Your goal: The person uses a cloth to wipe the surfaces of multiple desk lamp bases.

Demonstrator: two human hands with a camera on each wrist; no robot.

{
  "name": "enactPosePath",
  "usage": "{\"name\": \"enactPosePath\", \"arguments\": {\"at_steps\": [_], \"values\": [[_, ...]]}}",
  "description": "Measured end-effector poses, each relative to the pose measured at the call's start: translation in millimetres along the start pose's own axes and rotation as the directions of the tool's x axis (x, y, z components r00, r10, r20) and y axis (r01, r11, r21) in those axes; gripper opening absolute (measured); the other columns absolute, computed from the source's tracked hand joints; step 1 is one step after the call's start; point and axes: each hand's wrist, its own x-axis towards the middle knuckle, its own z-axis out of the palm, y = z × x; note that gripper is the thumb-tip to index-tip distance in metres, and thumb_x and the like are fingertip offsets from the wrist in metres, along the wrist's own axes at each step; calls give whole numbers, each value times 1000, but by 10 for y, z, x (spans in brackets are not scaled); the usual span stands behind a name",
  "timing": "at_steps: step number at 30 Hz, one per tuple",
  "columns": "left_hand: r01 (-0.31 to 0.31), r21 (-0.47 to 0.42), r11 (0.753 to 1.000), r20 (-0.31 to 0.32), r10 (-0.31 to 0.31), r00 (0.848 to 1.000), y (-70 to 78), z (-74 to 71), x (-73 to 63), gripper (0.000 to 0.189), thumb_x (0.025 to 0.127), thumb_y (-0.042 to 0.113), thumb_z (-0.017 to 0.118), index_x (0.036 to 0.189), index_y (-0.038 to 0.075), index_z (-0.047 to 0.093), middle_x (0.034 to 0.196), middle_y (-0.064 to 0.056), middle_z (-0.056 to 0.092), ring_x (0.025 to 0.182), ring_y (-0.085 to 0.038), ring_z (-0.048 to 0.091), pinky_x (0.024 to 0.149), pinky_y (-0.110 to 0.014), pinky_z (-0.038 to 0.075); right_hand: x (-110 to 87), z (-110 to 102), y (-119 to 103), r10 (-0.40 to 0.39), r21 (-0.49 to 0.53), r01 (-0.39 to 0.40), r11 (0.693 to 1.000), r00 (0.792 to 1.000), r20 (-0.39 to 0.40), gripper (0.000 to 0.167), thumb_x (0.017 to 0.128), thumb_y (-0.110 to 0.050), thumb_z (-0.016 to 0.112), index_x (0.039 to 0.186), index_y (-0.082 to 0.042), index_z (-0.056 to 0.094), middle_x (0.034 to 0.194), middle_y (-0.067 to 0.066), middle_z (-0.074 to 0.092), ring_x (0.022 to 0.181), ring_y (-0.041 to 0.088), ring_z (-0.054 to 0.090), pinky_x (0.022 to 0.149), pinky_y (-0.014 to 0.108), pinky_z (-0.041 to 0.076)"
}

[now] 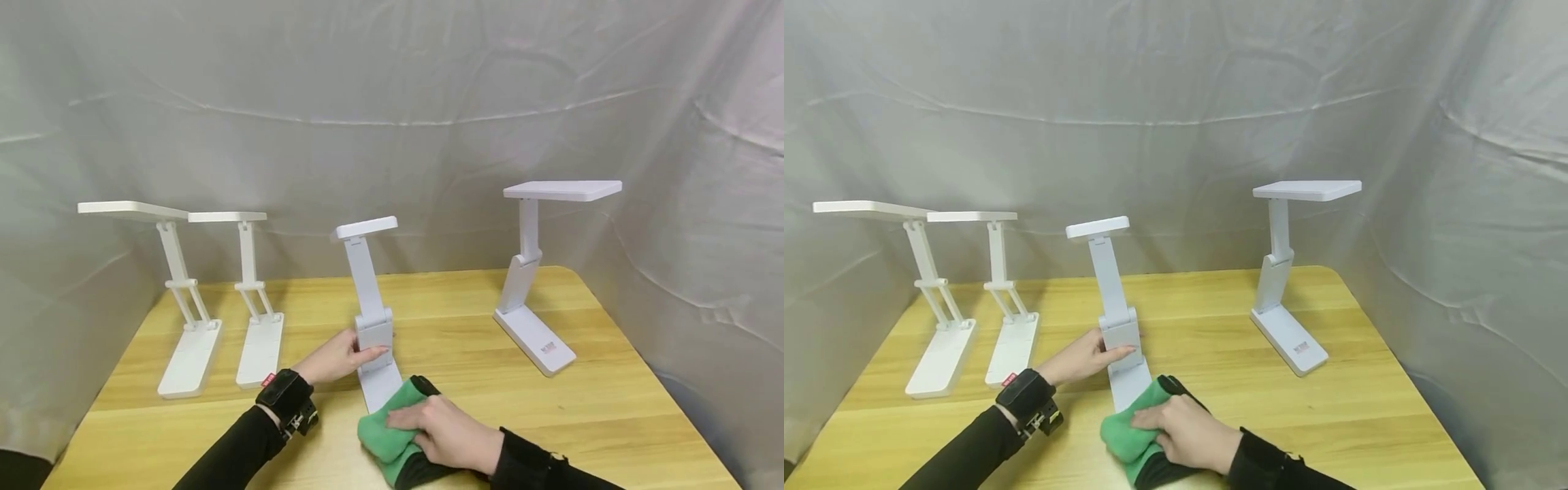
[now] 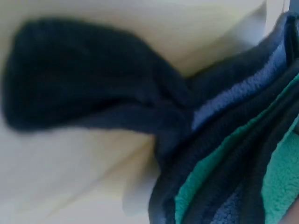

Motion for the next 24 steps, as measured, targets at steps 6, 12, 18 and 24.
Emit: {"name": "enactPosePath", "arguments": {"at_steps": [6,12,18,24], "values": [[4,15,1000,-9,-4,1000,33,-16,-11,39,100,34,62,129,8,60,120,-12,71,110,-25,69,94,-39,59,268,-26,153,111,-94,-114,989,993,-39,40,81,9,68,113,-13,75,111,-1,77,98,6,71,84,19,59],[5,27,1000,-11,-5,1000,47,-16,-17,40,100,36,63,129,10,60,119,-10,72,108,-22,69,91,-35,59,346,82,36,13,-147,-18,989,999,-37,42,79,10,67,111,-16,74,113,-5,77,106,6,71,91,21,58],[9,36,999,-14,-8,1000,40,-21,-26,40,100,35,61,132,9,59,121,-12,71,107,-23,69,89,-32,60,-22,12,-25,-29,-19,29,999,1000,4,49,80,14,66,121,-11,72,118,-1,75,112,9,70,95,20,56],[2,31,1000,-10,-2,1000,49,-4,-25,41,100,35,62,131,10,60,121,-11,72,109,-24,70,92,-37,60,226,-47,147,107,-94,-109,990,994,-27,40,82,9,68,115,-11,74,110,-1,77,98,6,71,85,17,58]]}}
